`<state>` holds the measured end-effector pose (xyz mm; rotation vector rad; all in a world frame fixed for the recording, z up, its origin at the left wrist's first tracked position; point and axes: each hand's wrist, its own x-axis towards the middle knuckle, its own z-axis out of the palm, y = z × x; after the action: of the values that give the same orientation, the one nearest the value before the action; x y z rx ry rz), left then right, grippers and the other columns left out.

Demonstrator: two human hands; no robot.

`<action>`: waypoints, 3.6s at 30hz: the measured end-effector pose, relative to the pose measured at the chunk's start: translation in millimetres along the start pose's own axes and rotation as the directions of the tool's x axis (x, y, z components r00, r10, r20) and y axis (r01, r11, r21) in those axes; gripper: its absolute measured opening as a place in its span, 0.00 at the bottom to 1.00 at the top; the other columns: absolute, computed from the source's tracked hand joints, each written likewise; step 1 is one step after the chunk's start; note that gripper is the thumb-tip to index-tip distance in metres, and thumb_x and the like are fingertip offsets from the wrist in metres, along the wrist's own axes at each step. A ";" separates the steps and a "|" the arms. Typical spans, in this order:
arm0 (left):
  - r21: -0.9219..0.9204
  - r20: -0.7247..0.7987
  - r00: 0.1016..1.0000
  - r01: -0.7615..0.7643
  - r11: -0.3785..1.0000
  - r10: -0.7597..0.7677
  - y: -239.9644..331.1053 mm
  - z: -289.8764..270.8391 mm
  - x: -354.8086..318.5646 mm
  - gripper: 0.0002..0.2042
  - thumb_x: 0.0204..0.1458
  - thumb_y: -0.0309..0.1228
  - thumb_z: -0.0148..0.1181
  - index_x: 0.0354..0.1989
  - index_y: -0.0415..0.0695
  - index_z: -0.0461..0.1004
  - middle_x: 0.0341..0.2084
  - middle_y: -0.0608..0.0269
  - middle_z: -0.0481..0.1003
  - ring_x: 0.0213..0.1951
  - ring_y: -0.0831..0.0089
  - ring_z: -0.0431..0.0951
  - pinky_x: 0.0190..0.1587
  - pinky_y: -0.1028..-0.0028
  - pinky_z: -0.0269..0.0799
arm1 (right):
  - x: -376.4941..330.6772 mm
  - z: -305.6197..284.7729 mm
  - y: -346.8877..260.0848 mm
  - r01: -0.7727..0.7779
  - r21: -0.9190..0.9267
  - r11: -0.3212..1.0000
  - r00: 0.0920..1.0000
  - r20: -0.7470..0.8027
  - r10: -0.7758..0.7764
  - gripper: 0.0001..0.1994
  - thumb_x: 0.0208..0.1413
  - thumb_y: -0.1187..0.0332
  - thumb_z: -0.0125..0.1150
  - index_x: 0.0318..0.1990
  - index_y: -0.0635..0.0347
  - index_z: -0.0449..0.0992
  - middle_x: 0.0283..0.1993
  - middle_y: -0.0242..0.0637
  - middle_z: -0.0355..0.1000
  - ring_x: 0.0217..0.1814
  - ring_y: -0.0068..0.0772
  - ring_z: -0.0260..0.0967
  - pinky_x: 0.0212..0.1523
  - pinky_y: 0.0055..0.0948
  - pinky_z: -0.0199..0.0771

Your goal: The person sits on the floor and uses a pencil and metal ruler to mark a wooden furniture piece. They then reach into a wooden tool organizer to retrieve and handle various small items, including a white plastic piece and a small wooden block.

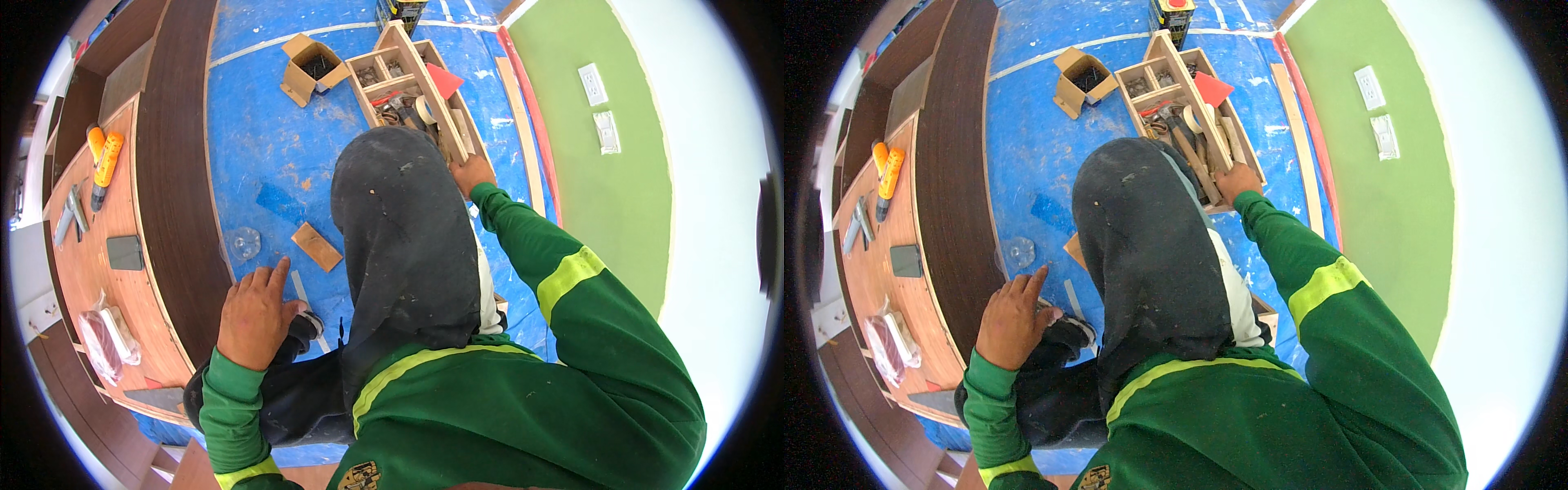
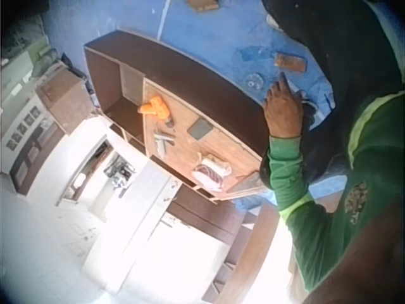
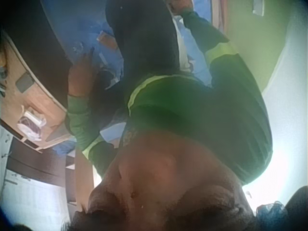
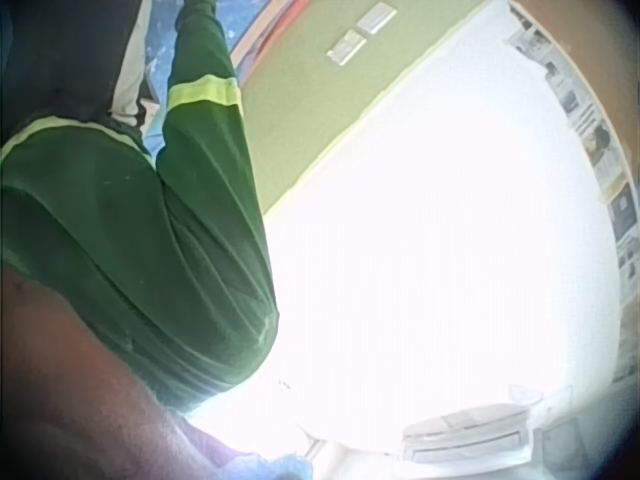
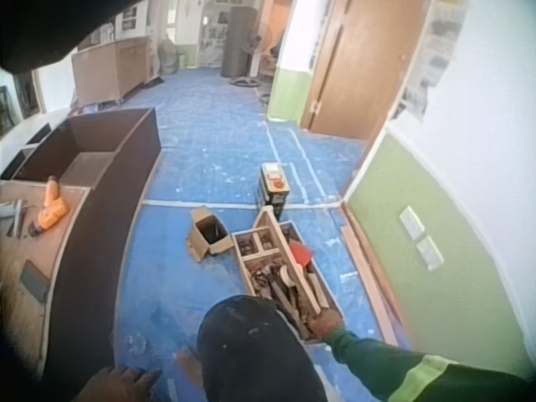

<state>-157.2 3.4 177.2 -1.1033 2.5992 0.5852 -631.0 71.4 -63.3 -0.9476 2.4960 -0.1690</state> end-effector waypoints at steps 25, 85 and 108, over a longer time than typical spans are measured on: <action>-0.141 -0.401 0.823 -0.489 0.861 0.402 71.9 -14.3 20.6 0.45 0.42 0.41 0.83 0.74 0.58 0.70 0.76 0.54 0.59 0.74 0.31 0.60 0.72 0.39 0.66 | 135.6 13.8 55.4 0.131 0.355 0.926 0.899 -0.436 0.040 0.40 0.60 0.43 0.69 0.65 0.73 0.71 0.58 0.67 0.76 0.59 0.62 0.77 0.66 0.51 0.73; -0.862 -0.412 0.631 -0.035 0.506 -0.657 28.1 -39.5 -174.5 0.50 0.59 0.56 0.72 0.81 0.37 0.56 0.65 0.50 0.69 0.56 0.64 0.80 0.60 0.63 0.79 | -34.2 24.4 90.8 -0.017 0.487 0.873 0.956 0.263 -0.128 0.25 0.62 0.58 0.69 0.59 0.69 0.75 0.41 0.60 0.83 0.40 0.56 0.85 0.48 0.50 0.83; -0.556 -0.040 0.871 0.387 0.735 -0.489 -2.5 -28.7 -71.4 0.34 0.65 0.44 0.69 0.74 0.39 0.67 0.56 0.44 0.79 0.55 0.59 0.81 0.59 0.63 0.76 | 5.9 5.1 29.9 0.143 0.239 0.961 0.989 0.004 -0.148 0.34 0.64 0.51 0.64 0.65 0.75 0.73 0.56 0.70 0.78 0.60 0.69 0.77 0.64 0.55 0.76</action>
<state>-109.1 33.4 229.3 -1.9638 2.2124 1.1730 -650.4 90.4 -78.2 -1.0233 2.3207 -0.4908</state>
